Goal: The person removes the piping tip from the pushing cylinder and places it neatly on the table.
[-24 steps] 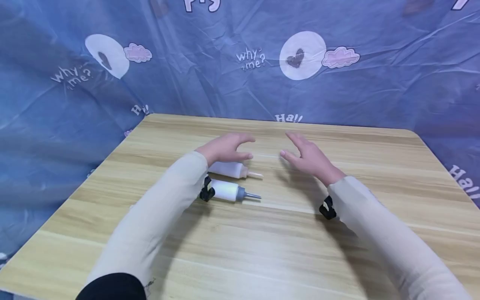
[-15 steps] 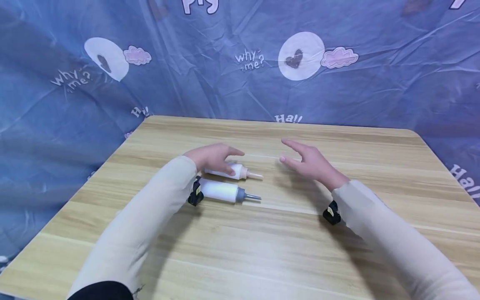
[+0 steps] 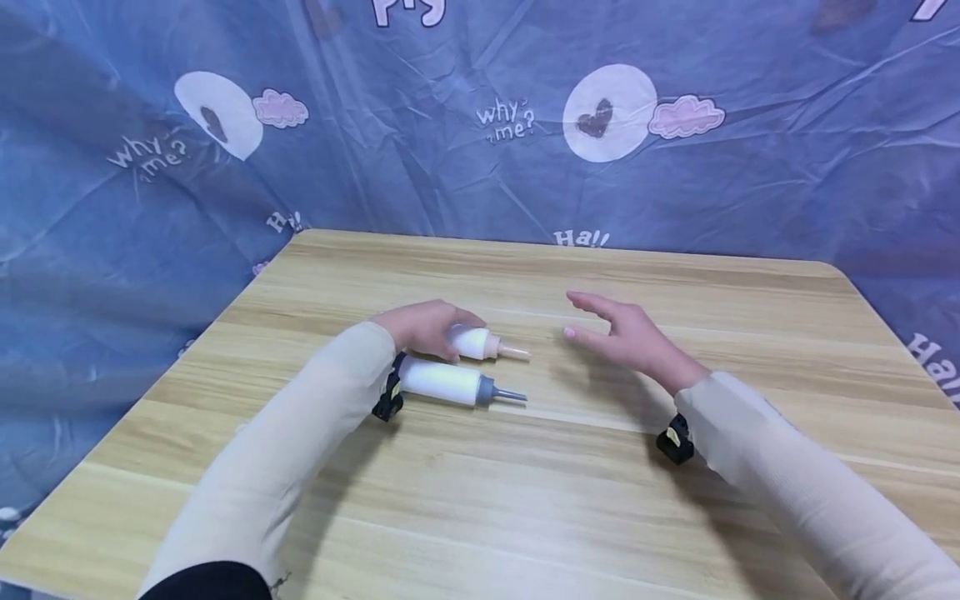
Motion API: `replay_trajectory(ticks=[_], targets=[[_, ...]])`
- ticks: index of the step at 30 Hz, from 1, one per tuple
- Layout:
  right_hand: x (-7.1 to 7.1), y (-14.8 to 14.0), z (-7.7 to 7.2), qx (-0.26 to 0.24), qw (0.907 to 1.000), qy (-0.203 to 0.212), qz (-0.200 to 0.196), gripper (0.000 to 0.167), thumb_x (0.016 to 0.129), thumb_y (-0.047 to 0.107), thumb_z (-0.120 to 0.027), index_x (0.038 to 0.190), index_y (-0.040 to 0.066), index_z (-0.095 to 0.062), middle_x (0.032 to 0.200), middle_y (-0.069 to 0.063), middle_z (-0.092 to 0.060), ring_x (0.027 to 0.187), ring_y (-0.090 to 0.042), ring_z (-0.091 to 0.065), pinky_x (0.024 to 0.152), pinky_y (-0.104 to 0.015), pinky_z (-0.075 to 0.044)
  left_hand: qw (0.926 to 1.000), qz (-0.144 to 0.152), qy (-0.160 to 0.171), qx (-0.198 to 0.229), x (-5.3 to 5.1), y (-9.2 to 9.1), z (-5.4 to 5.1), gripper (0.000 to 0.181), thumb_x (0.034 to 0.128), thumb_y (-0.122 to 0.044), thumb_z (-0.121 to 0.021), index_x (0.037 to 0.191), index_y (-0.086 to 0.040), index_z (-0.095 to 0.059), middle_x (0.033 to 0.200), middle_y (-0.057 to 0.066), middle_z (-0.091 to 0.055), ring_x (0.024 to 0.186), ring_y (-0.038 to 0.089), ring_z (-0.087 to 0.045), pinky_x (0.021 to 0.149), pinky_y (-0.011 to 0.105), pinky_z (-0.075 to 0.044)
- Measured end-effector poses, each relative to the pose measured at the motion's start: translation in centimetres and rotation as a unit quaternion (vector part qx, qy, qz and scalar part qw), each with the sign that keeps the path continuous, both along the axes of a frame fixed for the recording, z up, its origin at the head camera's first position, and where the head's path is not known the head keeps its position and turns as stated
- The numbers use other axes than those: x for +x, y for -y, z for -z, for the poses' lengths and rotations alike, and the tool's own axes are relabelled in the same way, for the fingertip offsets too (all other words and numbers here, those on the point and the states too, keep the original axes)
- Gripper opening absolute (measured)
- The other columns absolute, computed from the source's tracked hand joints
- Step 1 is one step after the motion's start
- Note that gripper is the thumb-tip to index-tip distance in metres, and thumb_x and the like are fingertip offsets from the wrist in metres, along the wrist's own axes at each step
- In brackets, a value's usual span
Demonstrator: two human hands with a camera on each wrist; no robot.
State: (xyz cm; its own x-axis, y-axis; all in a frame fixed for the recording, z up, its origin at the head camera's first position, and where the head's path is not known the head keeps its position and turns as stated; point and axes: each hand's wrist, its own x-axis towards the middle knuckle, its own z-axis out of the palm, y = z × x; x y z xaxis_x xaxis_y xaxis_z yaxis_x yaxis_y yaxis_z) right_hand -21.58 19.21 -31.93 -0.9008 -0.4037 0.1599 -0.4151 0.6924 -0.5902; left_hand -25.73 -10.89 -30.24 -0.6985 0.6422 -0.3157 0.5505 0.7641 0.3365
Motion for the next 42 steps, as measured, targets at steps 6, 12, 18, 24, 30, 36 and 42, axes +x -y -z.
replay_trajectory(ticks=[6, 12, 18, 24, 30, 36, 42], targets=[[0.0, 0.0, 0.6, -0.012, 0.9999, 0.011, -0.001, 0.063, 0.088, 0.035, -0.061, 0.14, 0.006, -0.04, 0.139, -0.016, -0.045, 0.126, -0.037, -0.043, 0.104, -0.052, -0.031, 0.9998, 0.016, -0.013, 0.0, 0.0, 0.0, 0.3, 0.066, 0.0776, -0.009, -0.07, 0.138, -0.015, -0.045, 0.13, 0.008, -0.055, 0.116, 0.023, -0.052, 0.101, 0.037, -0.038], [-0.1, 0.2, 0.9, -0.019, 0.9996, 0.019, -0.01, 0.062, 0.088, 0.032, -0.062, 0.139, 0.005, -0.04, 0.136, -0.018, -0.047, 0.125, -0.036, -0.044, 0.104, -0.052, -0.032, 0.9996, 0.015, -0.02, -0.007, -0.1, 0.0, 0.5, 0.066, 0.0783, -0.01, -0.069, 0.139, -0.017, -0.044, 0.129, 0.009, -0.056, 0.115, 0.025, -0.053, 0.101, 0.038, -0.038], [0.1, 0.5, 0.7, -0.019, 0.9992, 0.033, -0.01, 0.063, 0.088, 0.035, -0.061, 0.14, 0.007, -0.039, 0.134, -0.019, -0.049, 0.124, -0.039, -0.044, 0.103, -0.053, -0.033, 0.9994, 0.018, -0.024, -0.015, -0.2, 0.0, 0.5, 0.065, 0.0788, -0.01, -0.068, 0.138, -0.016, -0.044, 0.13, 0.007, -0.055, 0.116, 0.024, -0.052, 0.101, 0.037, -0.038], [0.2, 0.7, 0.9, -0.016, 0.9989, 0.043, -0.007, 0.062, 0.089, 0.036, -0.06, 0.14, 0.008, -0.04, 0.131, -0.019, -0.052, 0.122, -0.04, -0.045, 0.103, -0.052, -0.033, 0.999, 0.032, -0.028, -0.011, -0.1, -0.3, 0.0, 0.064, 0.0793, -0.009, -0.068, 0.138, -0.015, -0.045, 0.128, 0.008, -0.057, 0.113, 0.024, -0.054, 0.099, 0.038, -0.04], [0.3, 0.9, 1.4, -0.014, 0.9983, 0.055, -0.012, 0.062, 0.089, 0.035, -0.06, 0.139, 0.005, -0.04, 0.128, -0.02, -0.054, 0.119, -0.041, -0.048, 0.102, -0.052, -0.035, 0.9984, 0.043, -0.035, -0.004, 0.1, -0.7, -0.5, 0.062, 0.0801, -0.009, -0.067, 0.138, -0.015, -0.045, 0.125, 0.008, -0.058, 0.108, 0.022, -0.056, 0.095, 0.036, -0.043], [0.3, 1.4, 1.2, -0.04, 0.9976, 0.054, -0.013, 0.059, 0.088, 0.031, -0.063, 0.137, 0.005, -0.043, 0.123, -0.019, -0.059, 0.114, -0.037, -0.054, 0.099, -0.048, -0.039, 0.9964, 0.062, -0.059, 0.003, 0.1, -1.0, -1.1, 0.061, 0.0786, -0.009, -0.068, 0.136, -0.012, -0.047, 0.124, 0.007, -0.059, 0.107, 0.021, -0.057, 0.095, 0.035, -0.043], [0.3, 1.9, 1.0, -0.074, 0.9949, 0.067, -0.016, 0.056, 0.088, 0.027, -0.064, 0.134, 0.003, -0.046, 0.117, -0.02, -0.062, 0.107, -0.034, -0.059, 0.095, -0.046, -0.044, 0.9937, 0.079, -0.079, 0.013, 0.2, -1.9, -2.1, 0.06, 0.0785, -0.012, -0.068, 0.135, -0.01, -0.048, 0.124, 0.008, -0.06, 0.108, 0.022, -0.057, 0.097, 0.034, -0.042]])
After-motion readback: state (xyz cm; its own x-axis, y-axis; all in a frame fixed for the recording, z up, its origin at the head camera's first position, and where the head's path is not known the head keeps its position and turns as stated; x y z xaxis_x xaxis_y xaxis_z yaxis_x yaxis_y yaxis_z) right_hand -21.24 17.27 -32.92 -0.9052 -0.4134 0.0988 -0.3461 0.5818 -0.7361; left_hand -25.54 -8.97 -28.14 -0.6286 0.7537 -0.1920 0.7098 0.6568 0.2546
